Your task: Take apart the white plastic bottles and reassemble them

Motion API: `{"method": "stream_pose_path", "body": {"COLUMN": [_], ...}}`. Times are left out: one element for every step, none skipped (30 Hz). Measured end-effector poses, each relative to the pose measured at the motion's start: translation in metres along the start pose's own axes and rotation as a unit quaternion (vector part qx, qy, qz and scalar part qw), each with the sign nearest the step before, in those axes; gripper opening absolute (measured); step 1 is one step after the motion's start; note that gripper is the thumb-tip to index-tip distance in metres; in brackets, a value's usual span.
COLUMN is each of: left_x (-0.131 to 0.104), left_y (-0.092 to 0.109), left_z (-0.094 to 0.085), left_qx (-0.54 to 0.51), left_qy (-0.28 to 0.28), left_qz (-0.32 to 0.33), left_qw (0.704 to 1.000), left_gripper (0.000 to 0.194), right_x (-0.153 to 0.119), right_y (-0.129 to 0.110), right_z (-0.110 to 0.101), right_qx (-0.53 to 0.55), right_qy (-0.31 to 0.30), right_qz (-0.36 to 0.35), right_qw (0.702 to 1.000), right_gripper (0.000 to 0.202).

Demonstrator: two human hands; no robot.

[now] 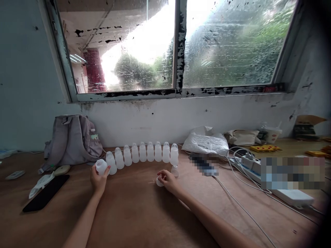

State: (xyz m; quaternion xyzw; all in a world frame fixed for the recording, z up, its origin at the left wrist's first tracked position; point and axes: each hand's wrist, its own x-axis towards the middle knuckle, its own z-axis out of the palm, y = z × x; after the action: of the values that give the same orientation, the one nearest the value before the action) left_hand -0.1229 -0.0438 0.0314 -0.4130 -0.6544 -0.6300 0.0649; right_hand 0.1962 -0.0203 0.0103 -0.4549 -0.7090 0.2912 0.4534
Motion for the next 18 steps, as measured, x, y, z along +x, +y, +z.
{"method": "stream_pose_path", "body": {"left_x": [0.002, 0.003, 0.004, 0.004, 0.005, 0.005, 0.006, 0.006, 0.007, 0.007, 0.008, 0.009, 0.009, 0.010, 0.010, 0.010, 0.010, 0.010], "left_y": [-0.008, -0.015, -0.020, -0.025, -0.028, -0.031, -0.033, -0.035, -0.037, -0.038, -0.040, -0.041, -0.042, -0.044, -0.045, -0.046, -0.047, -0.047], "left_z": [-0.001, -0.001, -0.001, -0.001, 0.000, 0.001, 0.002, 0.003, 0.004, 0.005, 0.005, 0.005, 0.006, 0.006, 0.006, 0.007, 0.007, 0.008], "left_qx": [0.003, 0.008, 0.013, 0.018, 0.024, 0.029, 0.031, 0.032, 0.032, 0.032, 0.033, 0.034, 0.035, 0.037, 0.038, 0.040, 0.041, 0.043], "left_qy": [-0.015, -0.034, -0.052, -0.066, -0.075, -0.078, -0.079, -0.079, -0.080, -0.081, -0.083, -0.083, -0.083, -0.083, -0.082, -0.080, -0.077, -0.074], "left_qz": [-0.025, -0.043, -0.054, -0.059, -0.060, -0.058, -0.056, -0.055, -0.052, -0.049, -0.046, -0.042, -0.039, -0.035, -0.032, -0.030, -0.027, -0.025], "left_qw": [1.000, 0.998, 0.997, 0.996, 0.995, 0.995, 0.995, 0.995, 0.995, 0.995, 0.995, 0.995, 0.995, 0.995, 0.995, 0.996, 0.996, 0.996], "left_gripper": [0.056, 0.056, 0.057, 0.058, 0.059, 0.059, 0.060, 0.061, 0.061, 0.062, 0.063, 0.064, 0.064, 0.064, 0.065, 0.065, 0.066, 0.067], "right_x": [0.000, 0.000, -0.001, -0.001, -0.001, -0.002, -0.002, -0.003, -0.003, -0.004, -0.004, -0.004, -0.005, -0.005, -0.005, -0.005, -0.006, -0.006], "right_y": [0.000, 0.000, 0.000, 0.000, 0.000, 0.000, 0.000, -0.001, -0.001, -0.002, -0.003, -0.004, -0.005, -0.006, -0.007, -0.008, -0.009, -0.009], "right_z": [0.000, -0.001, -0.002, -0.002, -0.003, -0.003, -0.004, -0.004, -0.005, -0.005, -0.005, -0.005, -0.005, -0.004, -0.004, -0.003, -0.003, -0.002], "right_qx": [-0.023, -0.040, -0.050, -0.054, -0.055, -0.054, -0.054, -0.056, -0.060, -0.066, -0.073, -0.081, -0.089, -0.095, -0.101, -0.106, -0.111, -0.114], "right_qy": [0.002, 0.001, -0.004, -0.011, -0.021, -0.030, -0.039, -0.046, -0.052, -0.059, -0.064, -0.068, -0.071, -0.073, -0.075, -0.076, -0.076, -0.075], "right_qz": [-0.007, -0.008, -0.006, -0.003, 0.000, 0.000, -0.002, -0.007, -0.013, -0.020, -0.027, -0.034, -0.039, -0.045, -0.049, -0.055, -0.064, -0.074], "right_qw": [1.000, 0.999, 0.999, 0.998, 0.998, 0.998, 0.998, 0.997, 0.997, 0.996, 0.995, 0.994, 0.993, 0.992, 0.991, 0.990, 0.989, 0.988], "right_gripper": [0.013, 0.013, 0.014, 0.015, 0.016, 0.018, 0.019, 0.019, 0.019, 0.019, 0.019, 0.019, 0.018, 0.017, 0.014, 0.012, 0.009, 0.006]}}
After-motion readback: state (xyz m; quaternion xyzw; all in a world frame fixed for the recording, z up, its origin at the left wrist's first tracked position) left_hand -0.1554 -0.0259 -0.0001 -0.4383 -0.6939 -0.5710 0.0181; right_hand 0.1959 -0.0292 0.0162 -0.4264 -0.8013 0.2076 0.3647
